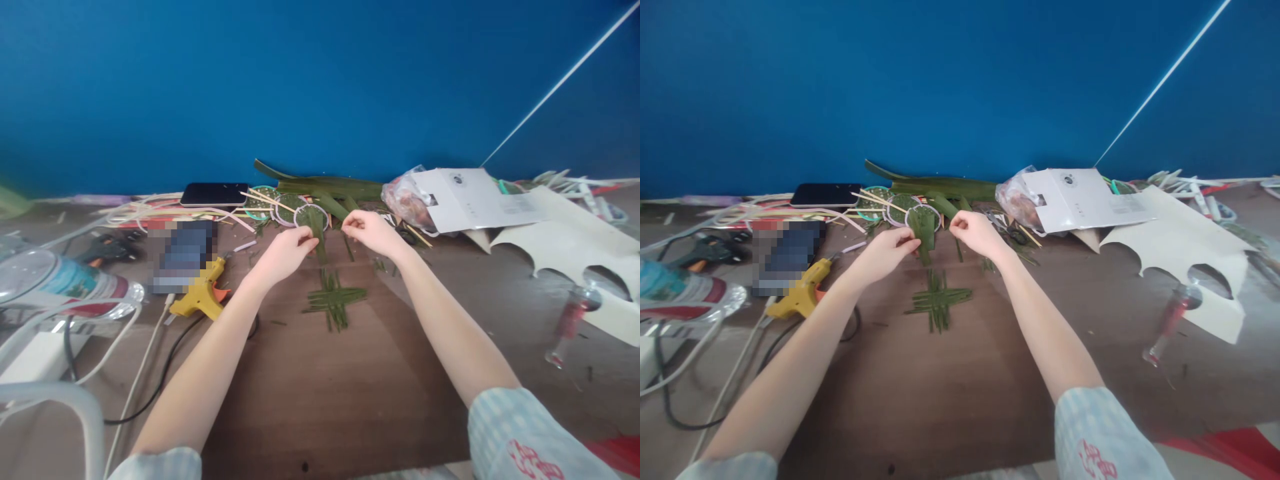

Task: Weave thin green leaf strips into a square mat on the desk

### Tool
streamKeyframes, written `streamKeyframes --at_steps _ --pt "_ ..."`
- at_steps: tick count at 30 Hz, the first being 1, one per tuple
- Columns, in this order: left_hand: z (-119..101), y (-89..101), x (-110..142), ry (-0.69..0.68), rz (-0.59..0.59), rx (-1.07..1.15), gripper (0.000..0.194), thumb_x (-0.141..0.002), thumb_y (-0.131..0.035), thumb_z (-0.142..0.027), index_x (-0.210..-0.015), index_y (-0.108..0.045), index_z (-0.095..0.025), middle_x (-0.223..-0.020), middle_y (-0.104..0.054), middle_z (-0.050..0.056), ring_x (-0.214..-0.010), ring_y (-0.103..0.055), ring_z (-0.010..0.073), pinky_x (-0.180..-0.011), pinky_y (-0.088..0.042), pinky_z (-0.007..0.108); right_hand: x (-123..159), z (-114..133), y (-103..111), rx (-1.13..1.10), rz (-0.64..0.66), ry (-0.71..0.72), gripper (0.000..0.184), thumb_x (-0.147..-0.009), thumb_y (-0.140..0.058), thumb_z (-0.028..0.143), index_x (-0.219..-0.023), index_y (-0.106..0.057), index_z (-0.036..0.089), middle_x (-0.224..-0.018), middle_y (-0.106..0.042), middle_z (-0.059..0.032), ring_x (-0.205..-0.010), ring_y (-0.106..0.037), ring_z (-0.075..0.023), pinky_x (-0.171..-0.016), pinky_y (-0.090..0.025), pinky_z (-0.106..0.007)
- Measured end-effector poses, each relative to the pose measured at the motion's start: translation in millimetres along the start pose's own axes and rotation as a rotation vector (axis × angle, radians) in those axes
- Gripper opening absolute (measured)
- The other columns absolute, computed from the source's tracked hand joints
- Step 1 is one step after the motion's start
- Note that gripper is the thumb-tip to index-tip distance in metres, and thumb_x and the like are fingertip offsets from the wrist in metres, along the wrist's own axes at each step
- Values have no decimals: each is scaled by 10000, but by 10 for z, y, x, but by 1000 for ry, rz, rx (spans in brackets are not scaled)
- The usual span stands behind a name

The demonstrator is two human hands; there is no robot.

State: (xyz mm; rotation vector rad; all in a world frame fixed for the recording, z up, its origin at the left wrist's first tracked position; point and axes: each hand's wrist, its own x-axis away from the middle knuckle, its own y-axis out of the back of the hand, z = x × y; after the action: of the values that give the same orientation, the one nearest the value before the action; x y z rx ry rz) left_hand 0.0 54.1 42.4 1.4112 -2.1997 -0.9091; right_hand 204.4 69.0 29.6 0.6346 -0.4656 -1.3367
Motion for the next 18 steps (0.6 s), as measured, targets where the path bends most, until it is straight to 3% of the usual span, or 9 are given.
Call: streamKeyframes --at_steps 3,6,18 --pt "-39 -9 8 6 16 -19 188 -801 -442 -266 -650 -504 -173 -668 -587 -7 -657 -515 137 -648 -357 261 52 164 9 -186 196 35 115 -762 -505 279 -773 -553 175 -706 -605 -11 -610 -549 -114 -578 -417 -245" --pt "-80 -12 19 25 26 -31 197 -797 -449 -267 -634 -505 -172 -644 -589 -8 -620 -504 131 -626 -356 255 96 274 -26 -239 282 81 118 -760 -518 292 -760 -544 177 -706 -607 -11 -625 -557 -114 -598 -434 -251" --pt "-81 -25 32 12 26 -58 218 -788 -459 -271 -600 -499 -169 -621 -594 -9 -598 -512 125 -596 -347 244 111 277 -134 -151 252 163 75 -751 -485 231 -714 -514 172 -641 -572 4 -586 -518 -108 -607 -408 -259"
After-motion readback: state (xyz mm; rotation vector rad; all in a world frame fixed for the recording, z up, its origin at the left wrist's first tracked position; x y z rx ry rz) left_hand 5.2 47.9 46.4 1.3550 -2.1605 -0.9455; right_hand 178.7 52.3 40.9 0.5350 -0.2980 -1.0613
